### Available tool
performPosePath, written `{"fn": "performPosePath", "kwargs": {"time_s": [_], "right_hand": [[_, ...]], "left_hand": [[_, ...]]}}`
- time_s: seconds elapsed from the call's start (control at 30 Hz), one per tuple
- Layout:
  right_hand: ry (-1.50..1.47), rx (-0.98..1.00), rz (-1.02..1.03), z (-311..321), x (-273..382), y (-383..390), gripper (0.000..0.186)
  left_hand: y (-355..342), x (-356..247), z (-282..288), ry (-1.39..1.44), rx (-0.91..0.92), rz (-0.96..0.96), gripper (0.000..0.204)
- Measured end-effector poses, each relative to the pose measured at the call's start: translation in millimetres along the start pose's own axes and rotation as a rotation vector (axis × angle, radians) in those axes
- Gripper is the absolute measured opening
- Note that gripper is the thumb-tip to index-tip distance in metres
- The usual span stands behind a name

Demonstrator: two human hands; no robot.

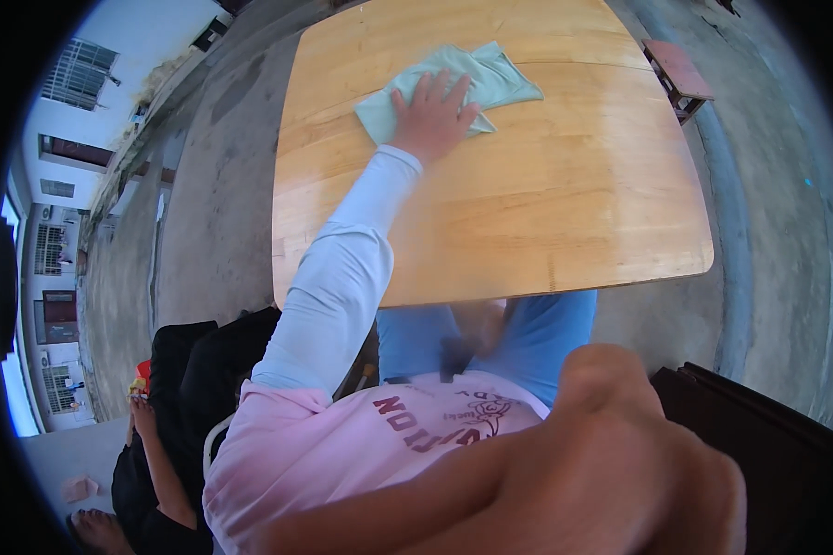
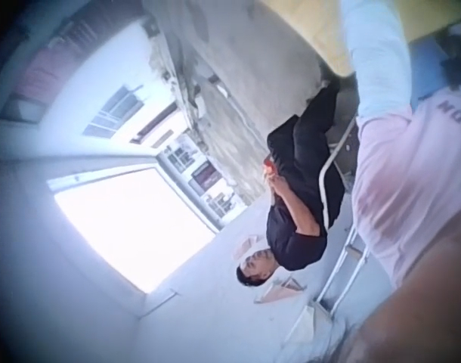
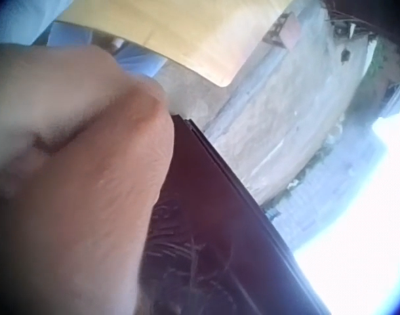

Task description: The person cleans the surface of a wooden table by wiping it down with a cloth.

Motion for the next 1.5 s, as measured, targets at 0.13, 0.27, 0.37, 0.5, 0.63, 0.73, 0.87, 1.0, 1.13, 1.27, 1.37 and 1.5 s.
{"fn": "performPosePath", "kwargs": {"time_s": [0.13, 0.27, 0.37, 0.5, 0.63, 0.73, 0.87, 1.0, 1.13, 1.27, 1.37, 1.5], "right_hand": [[0.073, 0.049, 0.017, -17, 16, -4, 0.018], [0.091, 0.076, 0.032, -23, 24, -3, 0.017], [0.006, 0.100, 0.056, -23, 14, 1, 0.017], [0.038, 0.114, 0.046, -32, 19, 2, 0.017], [0.038, 0.124, 0.065, -30, 21, 5, 0.017], [0.022, 0.149, 0.081, -28, 13, 4, 0.017], [0.105, 0.365, 0.063, -19, 22, 13, 0.019], [0.550, -0.071, -0.227, 69, -2, 50, 0.018], [1.884, -0.070, -0.721, 196, -51, 88, 0.020], [2.160, 0.008, -0.561, 272, -63, 108, 0.043], [2.223, 0.267, -1.285, 268, -82, 74, 0.052], [2.205, 0.051, -1.290, 300, -78, 100, 0.057]], "left_hand": [[1, -97, -3, 0.108, -0.186, -0.282, 0.053], [37, -149, -8, 0.195, -0.128, -0.418, 0.053], [83, -139, -1, 0.129, 0.024, -0.417, 0.054], [106, -167, 8, 0.285, 0.040, -0.544, 0.053], [90, -156, 1, 0.320, 0.089, -0.544, 0.055], [70, -114, 6, 0.158, 0.071, -0.487, 0.055], [30, -74, 10, 0.112, -0.067, -0.344, 0.053], [1, -85, -5, 0.114, -0.072, -0.311, 0.053], [-15, -89, -16, 0.067, -0.030, -0.282, 0.055], [-27, -130, -39, -0.018, 0.023, -0.382, 0.060], [-33, -125, -54, -0.134, -0.005, -0.403, 0.059], [-32, -129, -72, -0.046, 0.018, -0.395, 0.056]]}}
Point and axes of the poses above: each hand's wrist, its own y-axis away from the middle knuckle, its own z-axis out of the back of the hand, x = y × z, the point moved 10 cm from there along -y, towards the middle knuckle, and after that the axes turned 13 degrees about y, right-handed, at the moved point
